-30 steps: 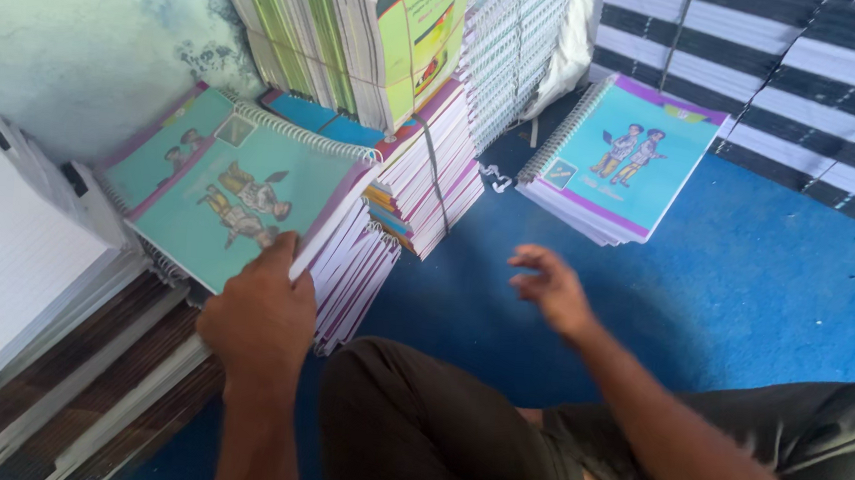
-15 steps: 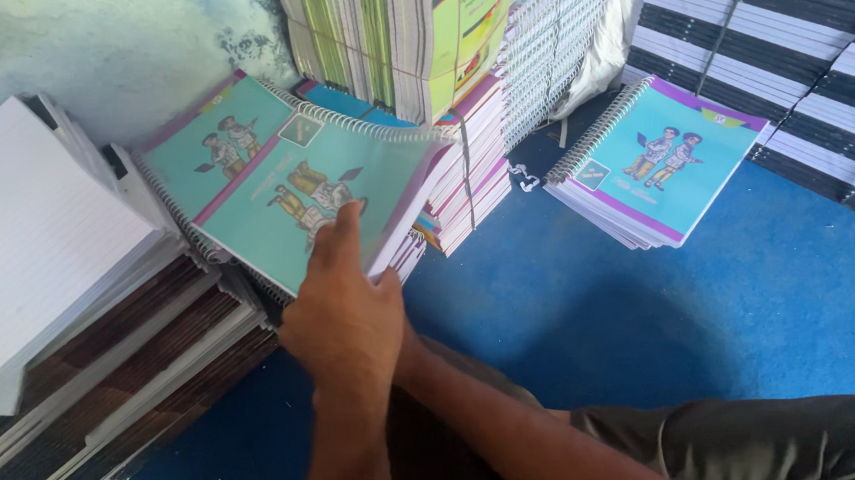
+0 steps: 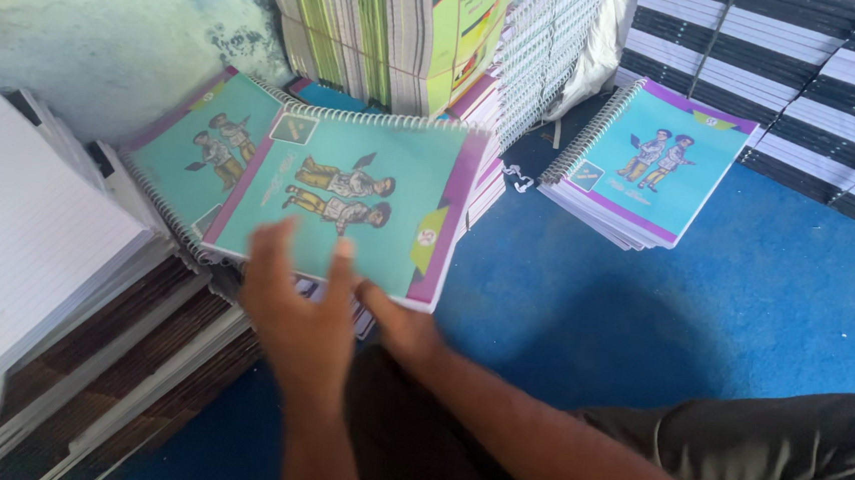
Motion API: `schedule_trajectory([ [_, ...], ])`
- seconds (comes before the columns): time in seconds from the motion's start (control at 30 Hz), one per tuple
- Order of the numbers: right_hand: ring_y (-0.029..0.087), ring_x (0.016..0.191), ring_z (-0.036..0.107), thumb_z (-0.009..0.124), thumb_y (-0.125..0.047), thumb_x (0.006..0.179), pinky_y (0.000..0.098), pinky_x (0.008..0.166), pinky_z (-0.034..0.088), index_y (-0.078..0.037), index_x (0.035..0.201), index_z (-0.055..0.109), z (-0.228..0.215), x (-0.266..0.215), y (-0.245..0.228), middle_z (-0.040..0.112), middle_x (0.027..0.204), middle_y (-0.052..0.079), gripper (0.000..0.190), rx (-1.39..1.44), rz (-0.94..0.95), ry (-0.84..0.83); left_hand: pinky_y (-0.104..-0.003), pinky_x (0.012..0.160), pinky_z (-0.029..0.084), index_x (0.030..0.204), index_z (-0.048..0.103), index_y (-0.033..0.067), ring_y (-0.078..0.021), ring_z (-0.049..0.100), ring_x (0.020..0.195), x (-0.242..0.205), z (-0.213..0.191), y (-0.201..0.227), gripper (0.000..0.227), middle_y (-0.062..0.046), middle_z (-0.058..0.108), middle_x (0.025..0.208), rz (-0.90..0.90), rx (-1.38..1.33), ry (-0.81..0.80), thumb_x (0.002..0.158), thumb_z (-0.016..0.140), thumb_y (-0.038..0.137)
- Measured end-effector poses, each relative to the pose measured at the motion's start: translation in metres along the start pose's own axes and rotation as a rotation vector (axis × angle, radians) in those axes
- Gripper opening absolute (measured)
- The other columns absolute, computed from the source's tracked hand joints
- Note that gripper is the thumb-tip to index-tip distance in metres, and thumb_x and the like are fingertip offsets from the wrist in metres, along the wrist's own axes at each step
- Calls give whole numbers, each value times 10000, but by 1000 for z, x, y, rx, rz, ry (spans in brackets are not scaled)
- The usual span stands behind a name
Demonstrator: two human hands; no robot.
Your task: The person sits on the floor and repeatedly picks up spiral-bound notebooks from a stack, briefly holds them, and places them onto a separate pile on the floor. The notebooks have different cover designs, including one with a house and another with cartoon figures.
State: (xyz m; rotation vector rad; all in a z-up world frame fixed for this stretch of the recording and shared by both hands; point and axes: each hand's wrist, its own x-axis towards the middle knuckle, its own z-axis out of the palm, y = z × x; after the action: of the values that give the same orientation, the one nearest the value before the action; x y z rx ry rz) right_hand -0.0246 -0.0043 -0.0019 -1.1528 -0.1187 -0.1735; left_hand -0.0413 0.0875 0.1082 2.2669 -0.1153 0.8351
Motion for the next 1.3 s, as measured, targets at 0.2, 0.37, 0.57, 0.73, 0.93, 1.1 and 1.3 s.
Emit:
schedule_trajectory([
  [0.2, 199, 928, 636, 663, -36, 945, 340, 835, 510, 24, 1096, 668, -38, 26, 16, 678, 1006, 83, 163, 392, -16, -52, -523, 960, 533, 1511, 401, 81, -349, 536, 1259, 9, -3, -60, 710, -184, 492, 1404, -693, -397, 158, 921, 728, 305],
  [0.37, 215, 941, 625, 611, -57, 853, 369, 861, 489, -13, 1054, 669, -84, 36, 33, 687, 986, 77, 213, 567, 63, -117, -445, 806, 642, 1465, 427, 49, -319, 676, 1122, 14, -4, -91, 708, -167, 592, 1327, -843, -737, 125, 888, 756, 297],
  [0.57, 290, 1072, 624, 590, -52, 854, 440, 965, 482, 50, 1187, 608, -126, 39, 31, 676, 1123, 134, 349, 645, 86, -129, -436, 814, 620, 1437, 419, -17, -241, 582, 1181, 2, 20, -106, 711, -85, 514, 1334, -689, -618, 158, 884, 800, 216],
  [0.73, 326, 1125, 625, 569, -62, 785, 478, 1027, 484, 49, 1281, 573, -153, 36, 14, 664, 1192, 168, 508, 599, 146, -141, -433, 956, 550, 1420, 478, -49, -277, 621, 1134, -14, 37, -104, 617, -162, 619, 1251, -789, -1107, -96, 932, 747, 213],
  [0.93, 357, 1151, 651, 598, -95, 821, 494, 1083, 493, 88, 1251, 610, -200, 54, -13, 689, 1211, 211, 467, 644, 116, -309, -444, 946, 550, 1409, 497, 0, -268, 661, 1145, -21, 52, -84, 588, -146, 638, 1312, -938, -1542, -486, 901, 663, 243],
  [1.1, 337, 1109, 662, 600, -62, 746, 478, 1026, 507, 36, 1276, 625, -238, 60, -36, 693, 1179, 180, 539, 548, 180, -244, -447, 975, 542, 1421, 480, -10, -272, 645, 1147, -34, 83, -62, 524, -161, 614, 1266, -839, -1504, -550, 939, 646, 111],
  [1.3, 318, 1128, 654, 641, -118, 738, 498, 983, 535, -16, 1300, 592, -246, 53, -64, 675, 1195, 155, 573, 469, 296, -116, -415, 974, 541, 1410, 502, -26, -258, 632, 1160, -43, 101, -50, 475, -160, 623, 1280, -678, -1562, -481, 965, 639, 71],
])
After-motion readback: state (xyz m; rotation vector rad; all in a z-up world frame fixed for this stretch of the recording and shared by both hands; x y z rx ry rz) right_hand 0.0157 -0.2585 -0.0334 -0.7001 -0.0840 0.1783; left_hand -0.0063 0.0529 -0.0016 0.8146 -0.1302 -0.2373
